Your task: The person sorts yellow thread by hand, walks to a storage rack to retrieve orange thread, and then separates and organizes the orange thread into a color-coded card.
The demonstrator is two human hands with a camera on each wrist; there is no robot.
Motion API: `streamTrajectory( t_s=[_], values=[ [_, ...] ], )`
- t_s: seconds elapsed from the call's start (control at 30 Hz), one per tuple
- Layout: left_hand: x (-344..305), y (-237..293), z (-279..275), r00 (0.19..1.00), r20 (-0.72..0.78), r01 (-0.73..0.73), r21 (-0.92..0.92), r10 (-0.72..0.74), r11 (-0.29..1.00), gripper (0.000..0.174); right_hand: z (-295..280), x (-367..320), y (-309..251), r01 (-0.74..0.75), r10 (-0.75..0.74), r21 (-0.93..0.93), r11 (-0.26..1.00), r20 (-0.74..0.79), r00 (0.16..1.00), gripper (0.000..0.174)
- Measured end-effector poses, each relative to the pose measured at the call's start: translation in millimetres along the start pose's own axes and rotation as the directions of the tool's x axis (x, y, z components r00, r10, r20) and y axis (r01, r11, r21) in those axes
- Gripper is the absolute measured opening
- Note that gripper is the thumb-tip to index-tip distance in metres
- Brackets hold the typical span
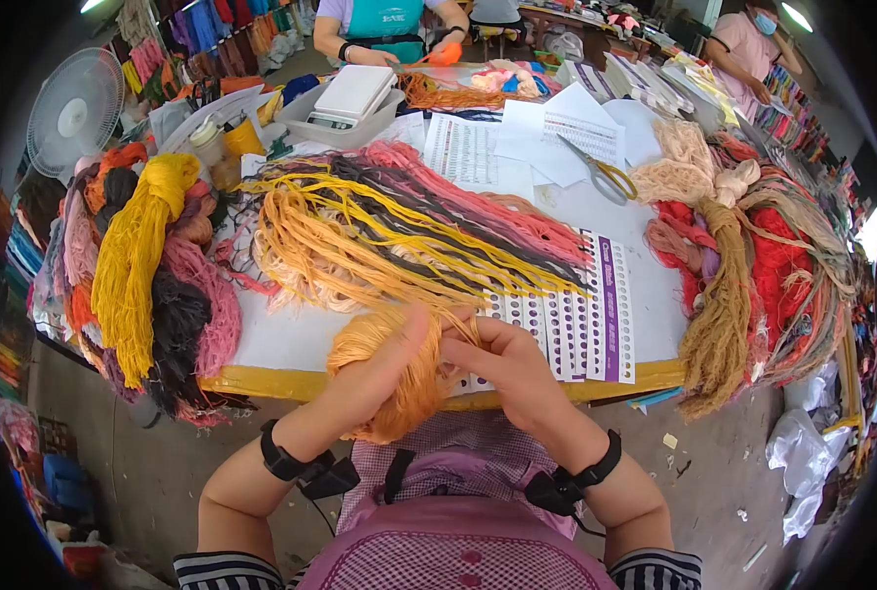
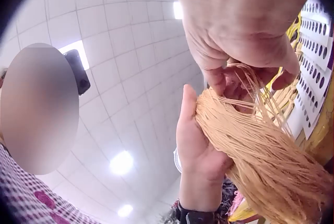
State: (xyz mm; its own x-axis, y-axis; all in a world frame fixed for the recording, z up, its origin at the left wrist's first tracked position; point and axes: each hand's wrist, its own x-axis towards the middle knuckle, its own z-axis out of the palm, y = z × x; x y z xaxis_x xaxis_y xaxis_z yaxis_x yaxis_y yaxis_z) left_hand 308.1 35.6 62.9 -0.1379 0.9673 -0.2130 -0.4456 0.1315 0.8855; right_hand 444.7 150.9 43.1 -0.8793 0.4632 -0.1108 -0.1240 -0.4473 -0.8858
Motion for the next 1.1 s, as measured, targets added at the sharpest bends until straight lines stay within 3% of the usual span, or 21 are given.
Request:
streamTrajectory(
  t_s=[0.03,0.17,0.27,0.33,0.57,0.63,0.73,0.83,1.1],
  values=[
    [-1.2,-0.9,-1.0,1.000,0.007,-0.005,0.035,0.005,0.999,0.054,0.9,-0.2,-0.4,-0.018,0.017,-0.049,0.999,-0.003,1.000,0.015],
    [-2.9,-9.8,-15.9,0.998,-0.029,-0.054,0.141,0.058,0.989,0.047,-2.4,-1.6,6.2,0.005,-0.006,-0.042,0.999,-0.026,1.000,0.019],
    [-6.7,-15.1,-25.3,0.994,-0.062,-0.087,0.080,0.092,0.993,0.041,-0.4,-4.0,4.8,0.008,-0.008,0.003,1.000,-0.046,0.999,0.020],
    [-4.6,-8.4,-17.2,0.989,-0.147,-0.030,-0.080,0.018,0.996,0.036,-0.1,-4.1,5.0,0.044,-0.043,0.014,0.999,-0.055,0.998,0.018],
    [-2.5,3.1,-8.6,0.977,-0.210,0.016,-0.076,-0.032,0.997,0.033,-3.5,-1.6,5.0,0.116,-0.115,-0.001,0.993,-0.053,0.992,0.013],
    [-1.1,6.2,-10.3,0.976,-0.199,0.071,-0.114,-0.093,0.991,0.036,-3.1,-0.1,2.2,0.030,-0.024,0.240,0.970,-0.031,0.999,0.015],
    [-0.1,5.8,-5.1,0.988,-0.132,0.049,-0.187,-0.075,0.981,0.037,-11.2,4.6,10.5,-0.075,0.075,0.145,0.986,0.007,0.997,0.021],
    [5.4,-3.5,-3.7,0.992,-0.127,0.004,-0.151,-0.024,0.988,0.038,3.0,1.6,3.9,-0.029,0.029,0.006,1.000,0.010,1.000,0.023],
    [1.7,-2.1,-8.0,0.991,-0.130,0.001,-0.150,-0.020,0.989,0.036,1.3,-1.3,3.9,-0.008,0.008,0.046,0.999,-0.014,1.000,0.026]
  ],
)
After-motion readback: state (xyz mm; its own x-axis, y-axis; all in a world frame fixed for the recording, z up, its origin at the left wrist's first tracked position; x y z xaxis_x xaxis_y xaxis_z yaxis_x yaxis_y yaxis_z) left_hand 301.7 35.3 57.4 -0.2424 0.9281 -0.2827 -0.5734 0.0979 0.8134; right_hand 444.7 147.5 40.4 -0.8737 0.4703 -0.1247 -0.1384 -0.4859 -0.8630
